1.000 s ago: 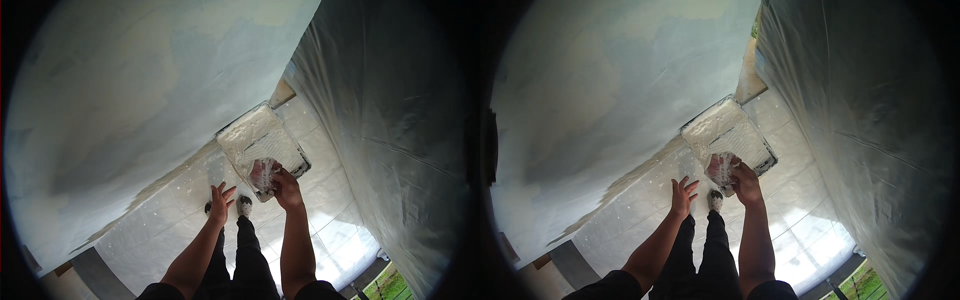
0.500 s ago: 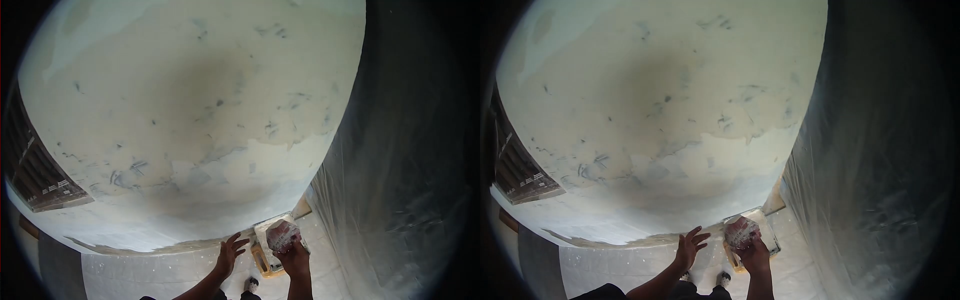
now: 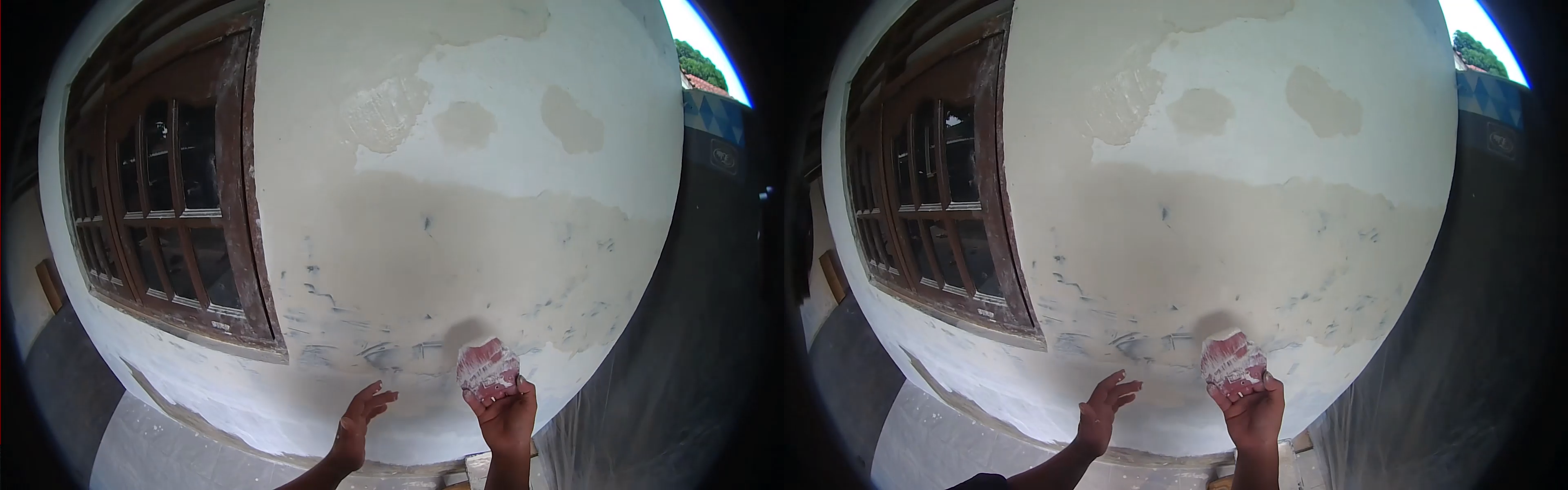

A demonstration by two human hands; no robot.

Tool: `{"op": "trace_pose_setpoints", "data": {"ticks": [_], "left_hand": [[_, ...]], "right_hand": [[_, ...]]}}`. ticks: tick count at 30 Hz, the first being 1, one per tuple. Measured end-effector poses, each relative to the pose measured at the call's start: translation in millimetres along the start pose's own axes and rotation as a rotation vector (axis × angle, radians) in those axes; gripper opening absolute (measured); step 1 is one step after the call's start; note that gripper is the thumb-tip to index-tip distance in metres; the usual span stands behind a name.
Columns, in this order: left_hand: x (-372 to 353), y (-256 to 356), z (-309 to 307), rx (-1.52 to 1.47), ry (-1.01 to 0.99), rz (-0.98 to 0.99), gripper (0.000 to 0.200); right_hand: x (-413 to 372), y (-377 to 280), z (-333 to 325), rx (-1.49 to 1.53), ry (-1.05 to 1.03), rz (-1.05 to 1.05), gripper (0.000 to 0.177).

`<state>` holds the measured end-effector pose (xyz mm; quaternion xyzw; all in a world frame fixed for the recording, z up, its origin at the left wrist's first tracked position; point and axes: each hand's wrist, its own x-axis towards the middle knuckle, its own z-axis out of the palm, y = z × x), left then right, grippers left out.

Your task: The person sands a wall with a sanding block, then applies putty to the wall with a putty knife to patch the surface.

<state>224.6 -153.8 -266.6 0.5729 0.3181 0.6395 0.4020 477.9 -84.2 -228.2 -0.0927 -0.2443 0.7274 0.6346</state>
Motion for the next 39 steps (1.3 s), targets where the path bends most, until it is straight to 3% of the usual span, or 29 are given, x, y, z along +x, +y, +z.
{"op": "trace_pose_setpoints", "data": {"ticks": [2,4,5,7,8,10,13,17,22,26,33,39], "left_hand": [[22.8,34.8,-40.0,0.133,0.027,0.198,0.104],[53.6,59.1,-80.0,0.306,0.049,0.519,0.103],[71.3,77.6,-100.0,0.402,0.066,0.626,0.102],[108.9,113.0,-139.5,0.588,0.095,0.845,0.099],[127.8,126.5,-154.4,0.675,0.109,0.965,0.098],[153.8,145.7,-167.5,0.700,0.092,0.998,0.099],[184.6,168.5,-178.9,0.797,0.073,1.080,0.105],[202.5,184.3,-180.0,0.896,0.064,1.174,0.111],[202.8,189.0,-162.2,1.207,-0.111,1.187,0.111],[204.6,189.1,-164.0,1.258,-0.117,1.193,0.108],[206.5,188.3,-162.2,1.285,-0.118,1.182,0.107],[202.6,186.1,-167.1,1.302,-0.105,1.191,0.109]], "right_hand": [[20.5,19.9,50.7,0.001,-0.091,-0.047,0.034],[34.6,36.3,94.2,-0.104,-0.156,-0.280,0.037],[43.9,45.5,118.1,-0.104,-0.156,-0.291,0.037],[59.5,59.8,158.8,-0.621,-0.229,-0.788,0.042],[70.6,61.7,170.6,-0.621,-0.223,-0.799,0.042],[92.0,63.3,188.8,-1.223,-0.353,-1.341,0.049],[110.1,69.0,218.9,-1.457,-0.351,-1.533,0.052],[131.8,72.4,227.5,-1.648,-0.402,-1.636,0.055],[149.9,72.9,225.5,-1.786,-0.418,-1.675,0.053],[144.3,70.1,203.1,-1.851,-0.426,-1.618,0.052],[156.6,52.2,225.7,-1.880,-0.510,-1.756,0.048],[162.8,26.0,203.7,-1.922,-0.571,-1.766,0.048]]}}
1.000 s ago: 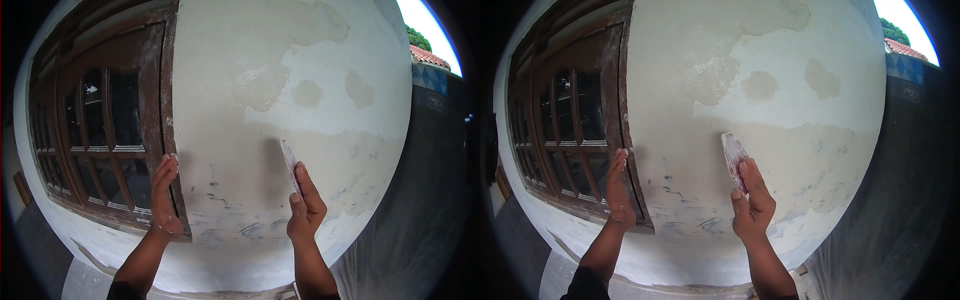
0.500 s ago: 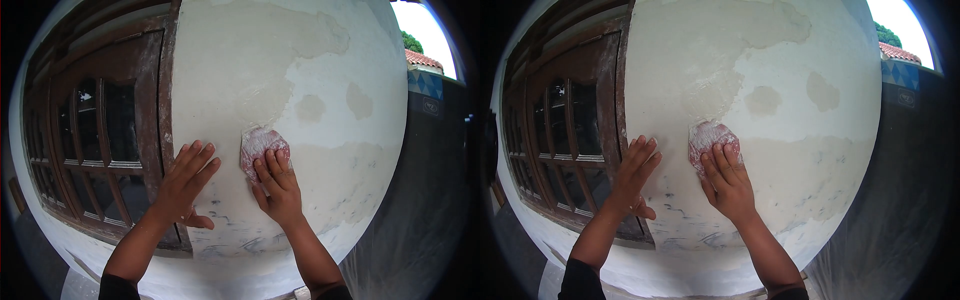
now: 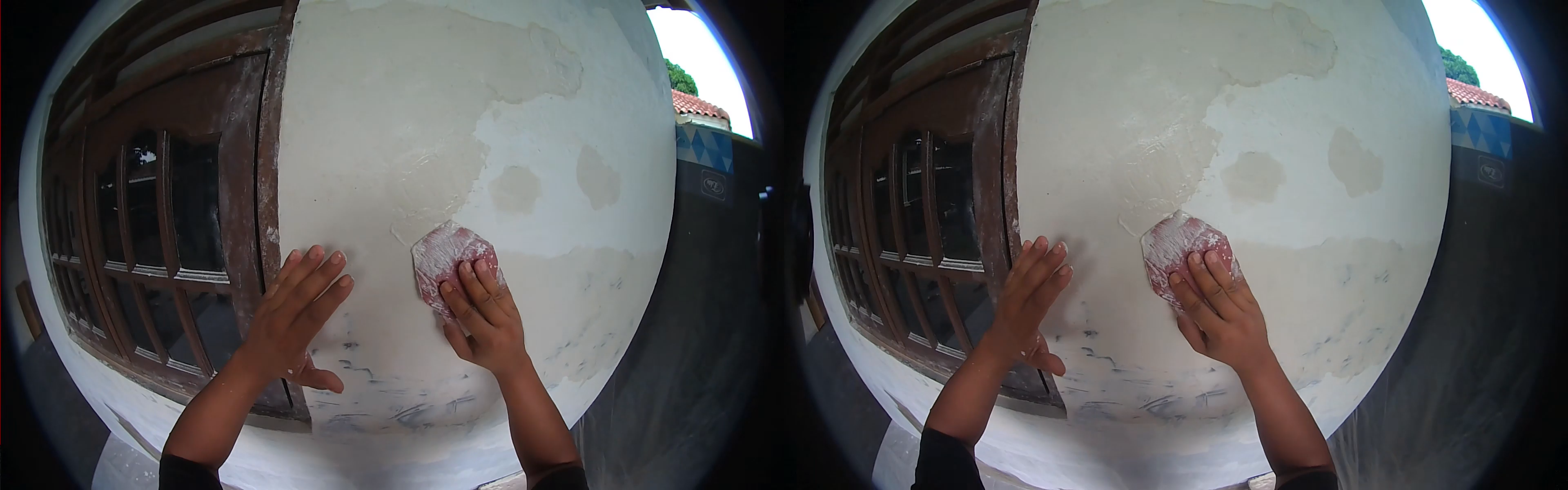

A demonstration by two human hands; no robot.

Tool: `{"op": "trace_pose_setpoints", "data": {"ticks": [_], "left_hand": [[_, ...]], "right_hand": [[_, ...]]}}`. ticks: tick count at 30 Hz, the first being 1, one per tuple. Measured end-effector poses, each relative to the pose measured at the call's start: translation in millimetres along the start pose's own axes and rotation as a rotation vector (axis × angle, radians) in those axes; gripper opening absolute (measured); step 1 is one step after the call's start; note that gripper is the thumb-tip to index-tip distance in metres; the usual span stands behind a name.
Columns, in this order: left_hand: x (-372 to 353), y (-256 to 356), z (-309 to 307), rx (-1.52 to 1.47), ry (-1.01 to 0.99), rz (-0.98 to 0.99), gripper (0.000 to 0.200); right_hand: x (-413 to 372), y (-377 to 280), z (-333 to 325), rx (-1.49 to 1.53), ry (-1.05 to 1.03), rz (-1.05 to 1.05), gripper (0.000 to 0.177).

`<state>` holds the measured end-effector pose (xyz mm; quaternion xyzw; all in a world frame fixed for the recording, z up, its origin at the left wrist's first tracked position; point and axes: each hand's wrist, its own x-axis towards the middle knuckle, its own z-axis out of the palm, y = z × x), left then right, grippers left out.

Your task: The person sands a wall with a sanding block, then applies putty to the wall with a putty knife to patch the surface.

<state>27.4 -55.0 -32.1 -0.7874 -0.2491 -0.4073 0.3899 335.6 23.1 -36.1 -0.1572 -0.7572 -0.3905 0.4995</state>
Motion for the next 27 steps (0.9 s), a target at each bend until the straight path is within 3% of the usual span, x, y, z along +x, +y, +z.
{"op": "trace_pose_setpoints", "data": {"ticks": [3,6,14,16,22,27], "left_hand": [[1.7,0.4,0.1,-0.002,-0.008,-0.008,0.110],[4.8,4.0,1.8,0.000,-0.019,-0.017,0.110],[5.6,8.6,0.2,-0.005,-0.010,-0.018,0.110],[7.9,9.6,2.2,-0.001,-0.015,-0.009,0.110],[1.3,12.2,-1.5,0.001,-0.042,-0.005,0.108],[8.2,16.3,8.1,-0.001,-0.043,-0.025,0.108]], "right_hand": [[12.8,7.4,-5.0,0.021,0.052,-0.033,0.047],[35.2,11.6,-5.9,-0.024,-0.048,-0.067,0.045],[39.5,15.2,-16.5,0.008,0.017,-0.051,0.045],[46.0,12.9,-13.6,0.025,-0.065,-0.128,0.045],[13.5,21.3,-23.2,-0.007,-0.029,-0.085,0.043],[44.8,11.4,-13.3,0.016,-0.060,-0.171,0.043]]}}
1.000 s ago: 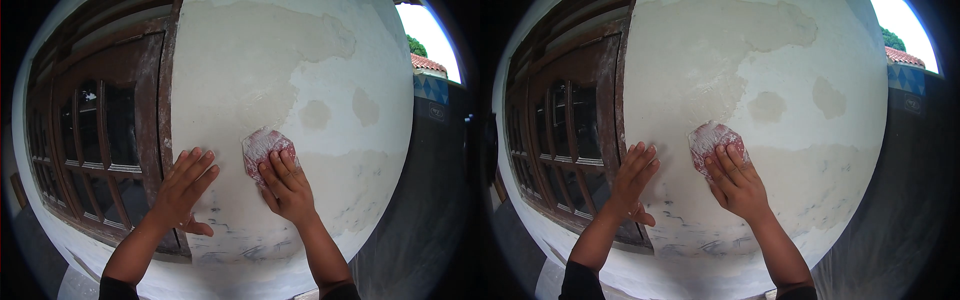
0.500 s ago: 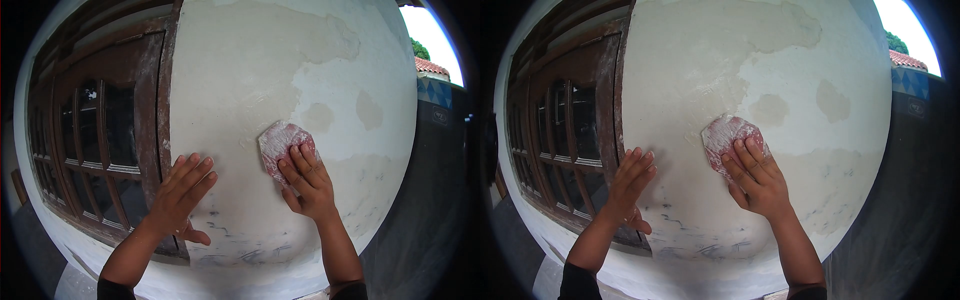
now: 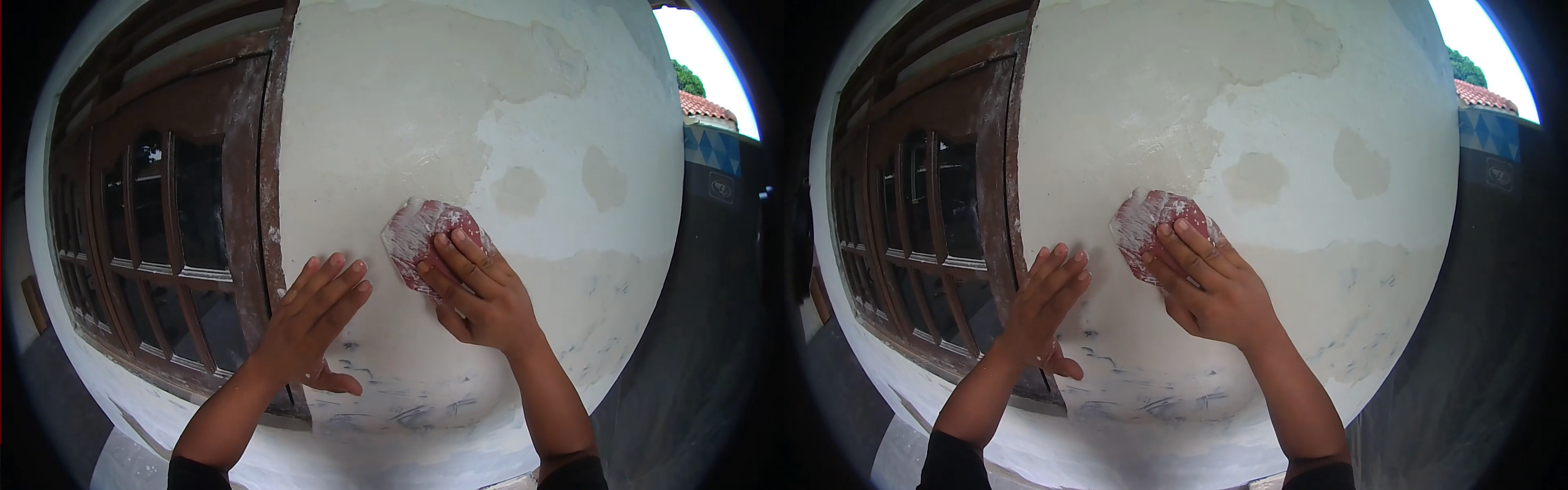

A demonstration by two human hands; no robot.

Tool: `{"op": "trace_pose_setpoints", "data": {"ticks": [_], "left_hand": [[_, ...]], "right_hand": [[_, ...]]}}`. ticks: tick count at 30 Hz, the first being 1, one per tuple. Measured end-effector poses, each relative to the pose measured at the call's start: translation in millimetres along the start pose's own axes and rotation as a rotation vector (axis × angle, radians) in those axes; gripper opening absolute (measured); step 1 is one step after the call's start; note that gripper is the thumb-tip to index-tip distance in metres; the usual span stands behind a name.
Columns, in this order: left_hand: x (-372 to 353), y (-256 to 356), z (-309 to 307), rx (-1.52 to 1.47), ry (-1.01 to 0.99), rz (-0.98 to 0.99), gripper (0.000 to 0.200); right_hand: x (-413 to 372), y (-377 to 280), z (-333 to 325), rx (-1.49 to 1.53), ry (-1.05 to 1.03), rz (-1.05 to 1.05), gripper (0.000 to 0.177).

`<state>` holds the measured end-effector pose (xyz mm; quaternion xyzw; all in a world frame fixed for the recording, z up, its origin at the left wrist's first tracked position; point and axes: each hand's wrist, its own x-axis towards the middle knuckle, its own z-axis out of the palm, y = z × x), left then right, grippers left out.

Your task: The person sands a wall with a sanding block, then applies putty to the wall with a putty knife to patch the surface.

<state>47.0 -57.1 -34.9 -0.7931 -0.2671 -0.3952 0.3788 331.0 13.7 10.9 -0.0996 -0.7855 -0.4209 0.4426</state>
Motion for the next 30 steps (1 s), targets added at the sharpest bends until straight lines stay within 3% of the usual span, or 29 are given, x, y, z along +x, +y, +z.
{"op": "trace_pose_setpoints", "data": {"ticks": [5,12,17,20,24,30], "left_hand": [[-12.2,1.1,-6.7,0.006,0.009,-0.009,0.109],[0.9,5.3,-3.8,-0.005,-0.017,0.009,0.109],[-14.1,12.6,-10.4,-0.024,-0.032,0.003,0.108],[-12.6,14.2,-6.9,-0.036,-0.030,0.004,0.108],[-9.4,17.3,-7.6,-0.031,-0.032,0.013,0.109],[-7.7,18.4,-7.1,-0.056,-0.039,0.018,0.110]], "right_hand": [[-36.8,10.6,-14.3,0.026,-0.031,0.069,0.043],[-3.1,4.4,-1.5,0.009,-0.011,-0.021,0.044],[-45.0,0.5,-11.3,-0.002,0.029,0.093,0.046],[-27.6,-3.4,-4.0,-0.053,0.057,0.093,0.047],[-35.8,-5.2,-1.4,-0.046,-0.029,0.150,0.047],[-30.5,-9.1,-2.0,-0.029,0.072,0.149,0.048]]}}
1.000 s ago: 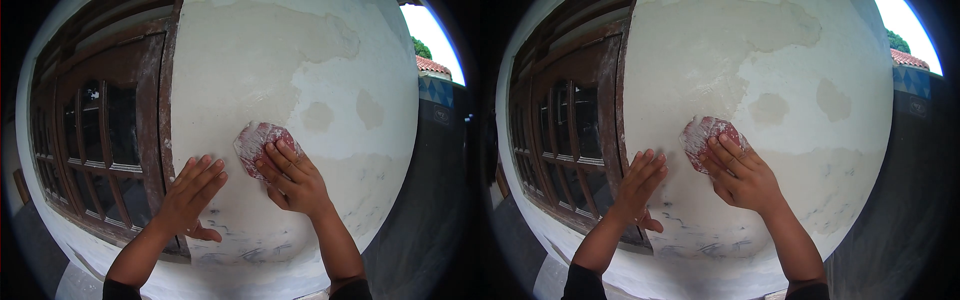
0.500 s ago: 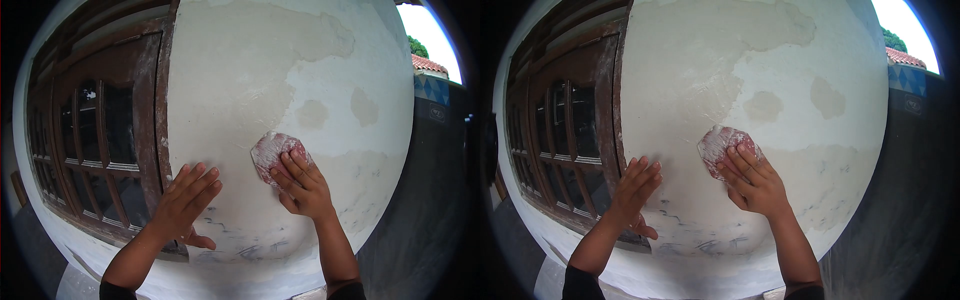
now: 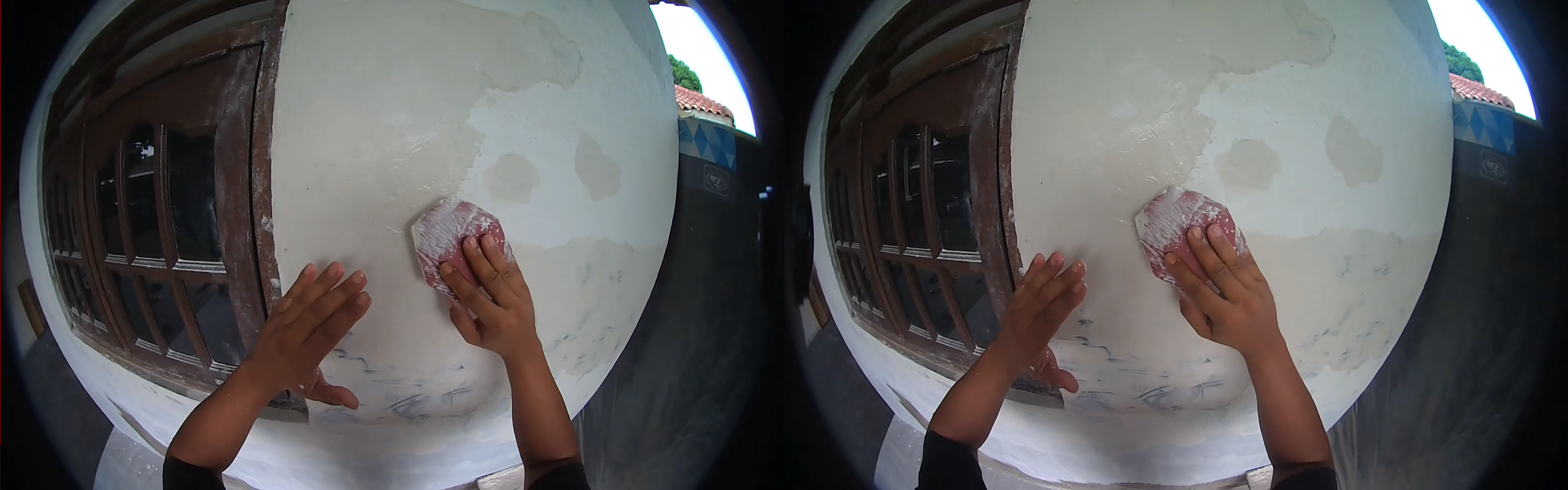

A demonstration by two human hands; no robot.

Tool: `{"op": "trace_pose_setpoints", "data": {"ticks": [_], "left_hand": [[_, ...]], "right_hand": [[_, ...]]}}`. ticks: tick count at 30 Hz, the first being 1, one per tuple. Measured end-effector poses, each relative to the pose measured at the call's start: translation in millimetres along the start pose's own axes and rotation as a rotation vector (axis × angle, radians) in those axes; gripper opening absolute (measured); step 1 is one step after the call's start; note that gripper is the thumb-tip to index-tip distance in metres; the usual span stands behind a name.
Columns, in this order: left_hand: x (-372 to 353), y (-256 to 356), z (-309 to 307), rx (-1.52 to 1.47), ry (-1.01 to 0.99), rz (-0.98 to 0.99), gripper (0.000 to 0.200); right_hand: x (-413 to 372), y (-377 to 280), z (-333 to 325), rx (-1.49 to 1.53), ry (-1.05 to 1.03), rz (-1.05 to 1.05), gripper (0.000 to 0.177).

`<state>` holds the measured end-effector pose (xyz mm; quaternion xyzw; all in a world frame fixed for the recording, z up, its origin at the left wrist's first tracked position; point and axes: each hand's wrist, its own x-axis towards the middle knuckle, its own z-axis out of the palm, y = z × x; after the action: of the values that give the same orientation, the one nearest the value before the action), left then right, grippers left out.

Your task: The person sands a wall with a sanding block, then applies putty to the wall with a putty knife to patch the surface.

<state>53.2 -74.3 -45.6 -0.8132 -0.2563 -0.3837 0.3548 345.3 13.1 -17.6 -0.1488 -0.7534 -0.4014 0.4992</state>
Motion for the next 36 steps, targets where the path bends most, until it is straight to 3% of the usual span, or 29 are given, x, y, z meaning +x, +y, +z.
{"op": "trace_pose_setpoints", "data": {"ticks": [4,8,11,13,19,25,31,36], "left_hand": [[2.0,2.9,-1.4,0.021,-0.022,0.011,0.111],[-7.4,1.3,-7.5,0.017,-0.027,-0.002,0.110],[-4.6,-2.9,-4.7,0.035,0.009,-0.017,0.108],[-3.8,-3.2,-3.2,0.041,0.029,-0.044,0.107],[-24.0,-12.7,-16.9,0.071,0.040,-0.068,0.108],[-0.2,-9.5,-7.2,0.059,0.018,-0.023,0.107],[-13.8,-6.3,-12.8,0.058,0.003,-0.027,0.109],[1.8,-4.7,-4.8,0.054,-0.010,-0.007,0.110]], "right_hand": [[4.2,2.0,2.2,-0.006,-0.084,-0.023,0.046],[-1.1,2.2,-3.2,0.029,-0.013,0.003,0.042],[28.0,-4.9,9.5,0.032,0.042,-0.110,0.050],[41.5,-5.9,14.6,0.050,-0.023,-0.150,0.039],[-0.8,14.5,-7.2,-0.007,-0.093,-0.127,0.037],[30.2,4.3,8.8,0.020,-0.053,-0.165,0.039],[-12.2,15.8,-8.9,0.013,-0.037,-0.026,0.040],[15.7,8.6,3.6,0.007,-0.032,-0.073,0.042]]}}
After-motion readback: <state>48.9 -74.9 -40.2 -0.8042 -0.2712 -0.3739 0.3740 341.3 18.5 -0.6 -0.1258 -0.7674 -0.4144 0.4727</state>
